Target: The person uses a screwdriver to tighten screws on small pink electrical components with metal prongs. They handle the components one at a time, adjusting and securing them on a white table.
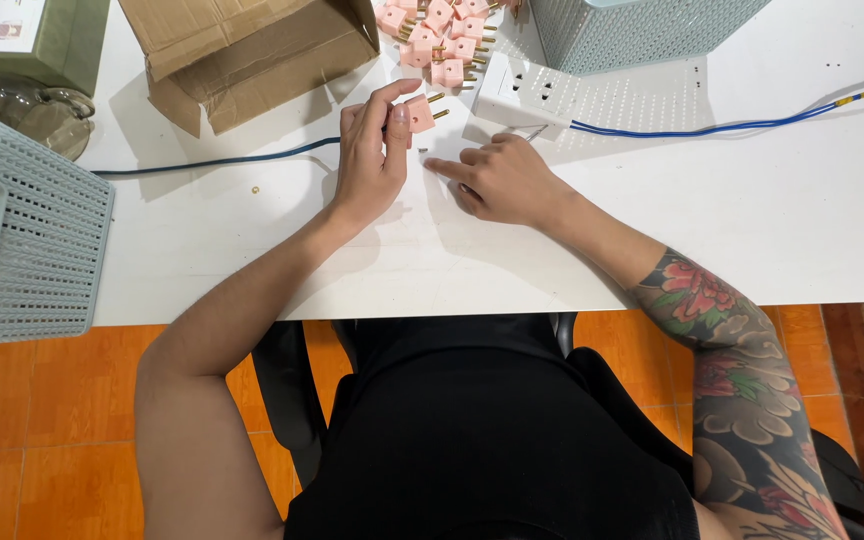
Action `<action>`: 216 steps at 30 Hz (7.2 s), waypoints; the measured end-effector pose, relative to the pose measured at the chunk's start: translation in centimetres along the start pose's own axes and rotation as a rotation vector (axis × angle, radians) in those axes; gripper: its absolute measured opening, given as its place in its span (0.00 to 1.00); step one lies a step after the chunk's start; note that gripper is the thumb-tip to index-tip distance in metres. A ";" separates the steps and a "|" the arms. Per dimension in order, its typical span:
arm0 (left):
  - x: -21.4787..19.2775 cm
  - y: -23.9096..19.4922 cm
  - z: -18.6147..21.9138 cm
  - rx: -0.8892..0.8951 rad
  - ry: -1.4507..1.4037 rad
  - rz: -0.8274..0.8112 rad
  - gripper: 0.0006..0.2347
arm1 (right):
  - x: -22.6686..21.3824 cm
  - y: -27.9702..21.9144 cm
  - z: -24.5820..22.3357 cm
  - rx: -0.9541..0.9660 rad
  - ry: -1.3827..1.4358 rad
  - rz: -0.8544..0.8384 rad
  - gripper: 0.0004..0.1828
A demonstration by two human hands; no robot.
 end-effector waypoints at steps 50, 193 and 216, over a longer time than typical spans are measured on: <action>-0.8 0.3 0.0 -0.065 0.084 -0.651 0.24 | -4.6 -2.2 2.7 0.474 0.329 -0.047 0.23; 2.5 0.0 -3.5 0.354 0.247 -0.383 0.14 | -3.7 0.4 1.1 0.443 1.085 0.745 0.15; 2.5 0.0 -3.7 0.350 0.229 -0.395 0.12 | -4.8 0.5 0.8 0.404 1.079 0.561 0.13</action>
Point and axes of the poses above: each hand's wrist, its own y-axis towards the middle knuckle, its own x-axis out of the palm, z = x × y, the point moved 1 cm from there along y, towards the middle knuckle, and after that the axes turned 11 degrees about -y, right-handed, at the moved point
